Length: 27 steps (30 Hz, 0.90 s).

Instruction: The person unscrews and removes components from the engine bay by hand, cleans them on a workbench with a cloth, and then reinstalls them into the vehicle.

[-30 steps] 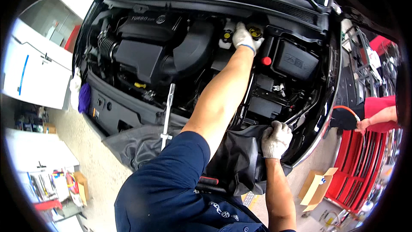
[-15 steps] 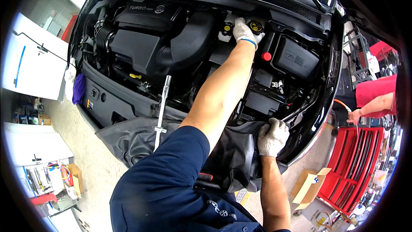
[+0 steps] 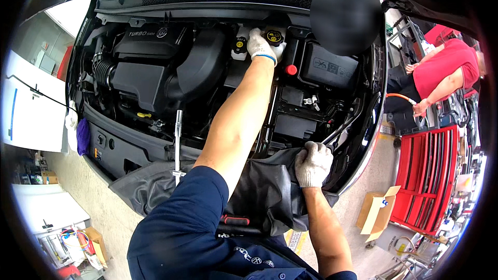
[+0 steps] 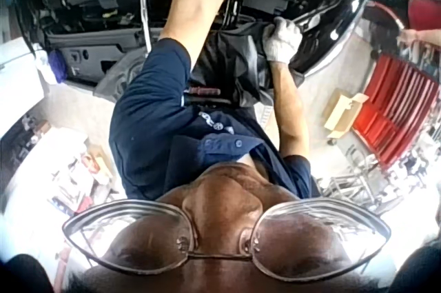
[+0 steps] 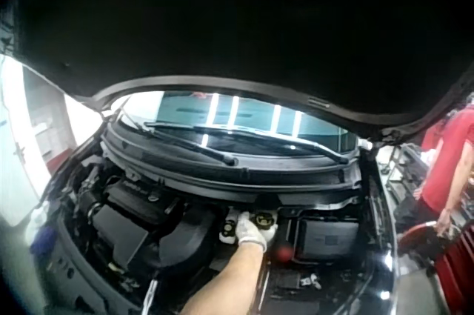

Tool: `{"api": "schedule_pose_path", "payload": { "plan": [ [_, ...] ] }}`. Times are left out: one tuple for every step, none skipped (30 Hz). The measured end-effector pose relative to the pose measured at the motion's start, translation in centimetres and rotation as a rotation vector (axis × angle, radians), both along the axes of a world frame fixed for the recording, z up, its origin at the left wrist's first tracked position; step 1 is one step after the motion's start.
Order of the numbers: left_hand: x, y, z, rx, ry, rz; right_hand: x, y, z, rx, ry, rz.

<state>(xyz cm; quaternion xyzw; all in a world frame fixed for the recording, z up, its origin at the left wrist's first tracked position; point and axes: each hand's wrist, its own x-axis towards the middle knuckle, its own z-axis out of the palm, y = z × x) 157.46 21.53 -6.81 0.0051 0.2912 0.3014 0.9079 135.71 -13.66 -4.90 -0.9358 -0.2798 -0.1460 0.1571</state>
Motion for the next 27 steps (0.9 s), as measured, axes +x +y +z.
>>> {"api": "schedule_pose_path", "payload": {
  "plan": [
    [-0.1,-0.2,0.4,-0.003,0.063,0.024,0.0,0.0,0.0,0.002,-0.003,0.004],
    [-0.3,-0.4,0.8,0.014,0.07,0.014,0.0,0.0,0.0,0.017,-0.001,0.01],
    [-0.6,-0.7,1.2,0.026,0.094,0.021,0.0,0.0,0.0,0.024,-0.003,0.014],
    [-0.8,-0.9,1.5,0.048,0.103,0.025,0.0,-0.1,0.0,0.031,-0.006,0.017],
    [-1.1,-1.0,1.7,0.409,0.391,-0.075,0.0,-0.1,-0.1,0.03,-0.009,0.016],
    [-1.5,-1.0,1.9,0.784,0.661,-0.174,0.0,-0.1,-0.1,0.032,-0.013,0.016],
    [-1.9,-1.0,2.1,1.161,0.93,-0.273,0.0,-0.1,-0.1,0.034,-0.016,0.018],
    [-2.4,-1.0,2.3,1.539,1.197,-0.373,0.0,-0.1,-0.1,0.032,-0.017,0.014],
    [-2.9,-0.9,2.7,1.913,1.482,-0.493,0.0,-0.1,0.0,0.031,-0.02,0.012],
    [-3.8,-1.0,3.1,1.695,1.338,-0.463,0.0,-0.1,0.1,0.016,-0.019,0.01],
    [-4.7,-1.5,3.6,1.462,1.146,-0.37,0.0,0.0,0.2,0.023,-0.022,0.012],
    [-6.3,-2.7,4.1,1.272,1.035,-0.327,-0.1,0.0,0.4,0.021,-0.024,0.013],
    [-8.4,-4.2,4.7,1.234,0.877,-0.202,-0.1,0.0,0.5,0.023,-0.03,0.012],
    [-11.4,-6.0,5.1,1.276,0.798,-0.175,-0.2,0.0,0.6,0.032,-0.025,0.011],
    [-15.0,-8.0,5.5,1.461,0.881,-0.203,-0.3,-0.2,0.7,0.043,-0.022,0.011],
    [-19.5,-10.5,5.8,1.682,0.823,-0.247,-0.5,-0.3,0.7,0.056,-0.023,0.006],
    [-23.8,-12.9,6.2,1.744,0.743,-0.328,-0.5,-0.5,0.7,0.04,-0.046,0.021],
    [-28.2,-15.6,6.4,1.847,0.69,-0.366,-0.6,-0.7,0.8,0.096,-0.041,0.026],
    [-32.0,-17.6,6.6,1.98,0.616,-0.402,-0.5,-0.7,0.9,0.125,-0.021,0.044],
    [-35.4,-19.7,6.6,2.094,0.625,-0.433,-0.5,-0.8,1.1,0.145,0.0,0.06],
    [-38.2,-21.5,6.4,2.174,0.579,-0.454,-0.4,-0.9,1.5,0.125,0.068,0.045],
    [-40.7,-23.4,6.0,2.28,0.56,-0.445,-0.3,-0.9,2.0,0.064,0.191,-0.002],
    [-42.4,-24.4,5.4,2.37,0.568,-0.553,-0.3,-1.1,2.7,0.103,0.143,0.007],
    [-43.4,-24.9,4.6,2.36,0.619,-0.66,-0.8,-1.3,3.5,0.066,0.197,-0.034],
    [-44.1,-24.9,3.8,2.431,0.605,-0.618,-1.7,-1.6,4.3,0.244,0.204,-0.052],
    [-44.7,-24.6,3.0,2.475,0.645,-0.679,-2.5,-2.1,5.2,0.378,0.294,-0.095],
    [-45.1,-24.3,2.3,2.497,0.626,-0.636,-4.0,-3.6,5.8,0.395,0.186,-0.049]
  ]
}}
